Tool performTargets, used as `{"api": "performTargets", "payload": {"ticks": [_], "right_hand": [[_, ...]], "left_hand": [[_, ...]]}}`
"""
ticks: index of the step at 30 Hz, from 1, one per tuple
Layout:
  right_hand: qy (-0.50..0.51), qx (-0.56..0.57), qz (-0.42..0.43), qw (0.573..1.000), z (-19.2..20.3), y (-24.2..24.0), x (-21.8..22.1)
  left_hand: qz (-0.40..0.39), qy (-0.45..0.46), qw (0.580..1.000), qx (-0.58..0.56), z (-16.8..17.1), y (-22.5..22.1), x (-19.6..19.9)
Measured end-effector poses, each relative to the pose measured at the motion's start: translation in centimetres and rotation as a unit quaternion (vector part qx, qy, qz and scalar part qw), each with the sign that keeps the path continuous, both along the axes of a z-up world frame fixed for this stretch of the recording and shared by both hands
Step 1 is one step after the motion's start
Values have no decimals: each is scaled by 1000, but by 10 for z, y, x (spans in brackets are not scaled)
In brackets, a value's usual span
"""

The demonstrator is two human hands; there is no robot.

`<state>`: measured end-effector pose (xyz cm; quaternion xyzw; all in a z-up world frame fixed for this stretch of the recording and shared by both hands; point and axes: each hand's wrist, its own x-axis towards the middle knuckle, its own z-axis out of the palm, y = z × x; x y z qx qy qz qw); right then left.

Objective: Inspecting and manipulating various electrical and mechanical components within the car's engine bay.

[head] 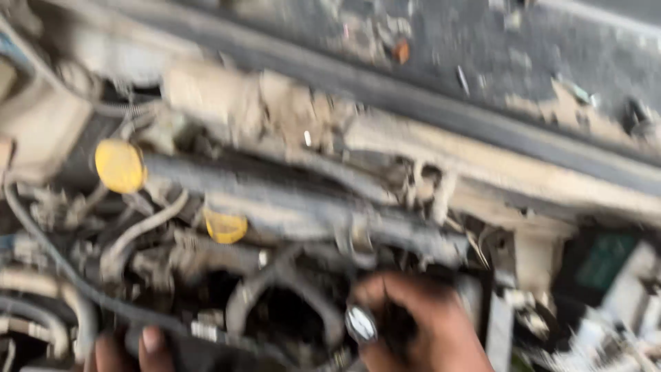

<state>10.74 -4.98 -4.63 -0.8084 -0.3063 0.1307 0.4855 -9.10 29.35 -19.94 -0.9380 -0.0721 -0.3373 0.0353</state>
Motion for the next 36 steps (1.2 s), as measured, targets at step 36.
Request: {"api": "performTargets", "payload": {"ticks": [36], "right_hand": [[138,21,-90,986,22,-1,-16]], "left_hand": [[-249,91,900,-347,163,-172,131]]}}
